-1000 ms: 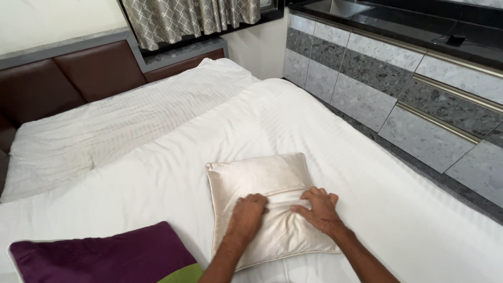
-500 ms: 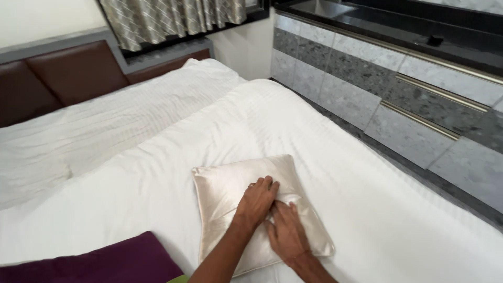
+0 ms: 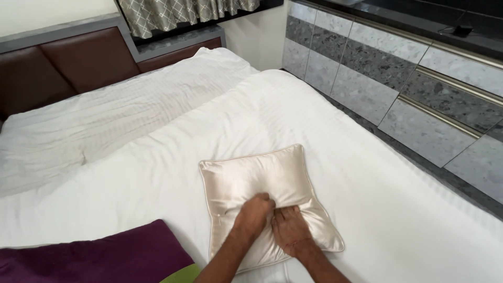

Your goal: The person inserts a white pillow into a shiny, light-colored pillowcase on a bed. They pull the fabric over the pillow, tuck the corners, and smooth the surface. Finally, they place a decorative purple and green pillow on top of the newly covered pillow.

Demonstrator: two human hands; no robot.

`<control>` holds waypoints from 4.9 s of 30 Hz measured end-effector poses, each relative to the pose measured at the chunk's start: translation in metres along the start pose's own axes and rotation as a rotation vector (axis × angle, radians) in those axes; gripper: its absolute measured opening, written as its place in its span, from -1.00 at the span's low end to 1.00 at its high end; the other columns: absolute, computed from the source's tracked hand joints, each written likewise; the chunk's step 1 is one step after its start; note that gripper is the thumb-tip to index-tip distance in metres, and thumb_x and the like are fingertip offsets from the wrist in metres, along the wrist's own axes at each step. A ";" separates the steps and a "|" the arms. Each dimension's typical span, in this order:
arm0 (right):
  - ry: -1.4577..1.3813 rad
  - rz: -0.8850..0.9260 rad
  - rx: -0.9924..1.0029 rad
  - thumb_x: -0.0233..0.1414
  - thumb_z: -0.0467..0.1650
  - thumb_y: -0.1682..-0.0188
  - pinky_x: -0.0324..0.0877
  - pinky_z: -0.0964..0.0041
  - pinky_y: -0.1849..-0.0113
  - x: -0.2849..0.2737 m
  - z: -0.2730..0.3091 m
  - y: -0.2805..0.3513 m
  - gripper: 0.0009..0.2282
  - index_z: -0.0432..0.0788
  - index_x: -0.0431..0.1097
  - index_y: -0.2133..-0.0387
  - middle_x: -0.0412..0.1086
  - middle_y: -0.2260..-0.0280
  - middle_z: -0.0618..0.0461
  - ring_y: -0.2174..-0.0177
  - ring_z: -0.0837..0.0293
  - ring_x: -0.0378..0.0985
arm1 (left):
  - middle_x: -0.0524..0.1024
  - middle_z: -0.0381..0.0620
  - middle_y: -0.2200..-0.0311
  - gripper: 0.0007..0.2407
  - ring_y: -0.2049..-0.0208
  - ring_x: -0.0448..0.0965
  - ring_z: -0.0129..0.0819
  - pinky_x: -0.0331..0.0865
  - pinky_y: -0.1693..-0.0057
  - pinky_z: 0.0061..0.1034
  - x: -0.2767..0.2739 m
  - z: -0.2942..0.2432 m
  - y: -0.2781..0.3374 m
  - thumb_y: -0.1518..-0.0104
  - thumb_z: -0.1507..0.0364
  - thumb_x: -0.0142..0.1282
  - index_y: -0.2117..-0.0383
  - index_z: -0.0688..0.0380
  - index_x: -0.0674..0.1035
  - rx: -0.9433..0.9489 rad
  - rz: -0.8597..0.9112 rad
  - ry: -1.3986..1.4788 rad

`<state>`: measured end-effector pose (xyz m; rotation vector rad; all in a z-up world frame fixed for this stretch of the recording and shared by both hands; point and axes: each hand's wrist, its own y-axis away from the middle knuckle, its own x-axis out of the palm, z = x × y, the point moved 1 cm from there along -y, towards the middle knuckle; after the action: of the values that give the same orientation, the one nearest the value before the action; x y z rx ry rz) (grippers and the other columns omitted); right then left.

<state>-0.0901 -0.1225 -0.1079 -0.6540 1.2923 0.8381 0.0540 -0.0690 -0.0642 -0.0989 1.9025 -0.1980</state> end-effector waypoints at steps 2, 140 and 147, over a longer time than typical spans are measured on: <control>-0.014 -0.161 -0.041 -0.09 -0.32 -0.05 0.00 -0.09 -0.21 -0.005 -0.009 0.007 -0.65 -0.37 0.37 0.02 0.37 -0.03 -0.25 -0.12 -0.13 0.29 | 0.55 0.06 0.13 -0.71 0.00 0.52 0.00 0.51 -0.04 -0.28 -0.012 -0.005 0.001 0.17 0.69 0.12 0.27 0.19 0.67 -0.046 -0.104 0.063; -0.235 -0.333 0.430 -0.12 -0.40 -0.09 0.20 0.13 -0.20 -0.017 -0.044 0.035 -0.62 -0.18 0.16 -0.20 0.06 -0.29 -0.02 -0.21 -0.08 0.19 | 0.60 -0.10 0.09 -0.69 0.02 0.54 -0.17 0.33 -0.22 -0.22 -0.032 0.039 0.076 -0.25 0.14 -0.02 0.15 0.08 0.61 -0.430 0.000 0.058; -0.204 -0.484 0.148 -0.11 -0.28 -0.08 -0.04 -0.09 -0.22 -0.020 0.043 0.038 -0.40 -0.40 -0.10 -0.31 -0.24 -0.37 -0.33 -0.32 -0.23 -0.16 | 0.48 0.03 -0.02 -0.77 -0.11 0.45 -0.12 0.31 -0.28 -0.29 -0.019 0.005 0.072 -0.30 0.36 -0.08 0.06 0.17 0.54 -0.528 -0.277 0.116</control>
<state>-0.0989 -0.0694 -0.0788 -0.7049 0.9444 0.3956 0.0677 0.0040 -0.0613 -0.7221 2.0108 0.1211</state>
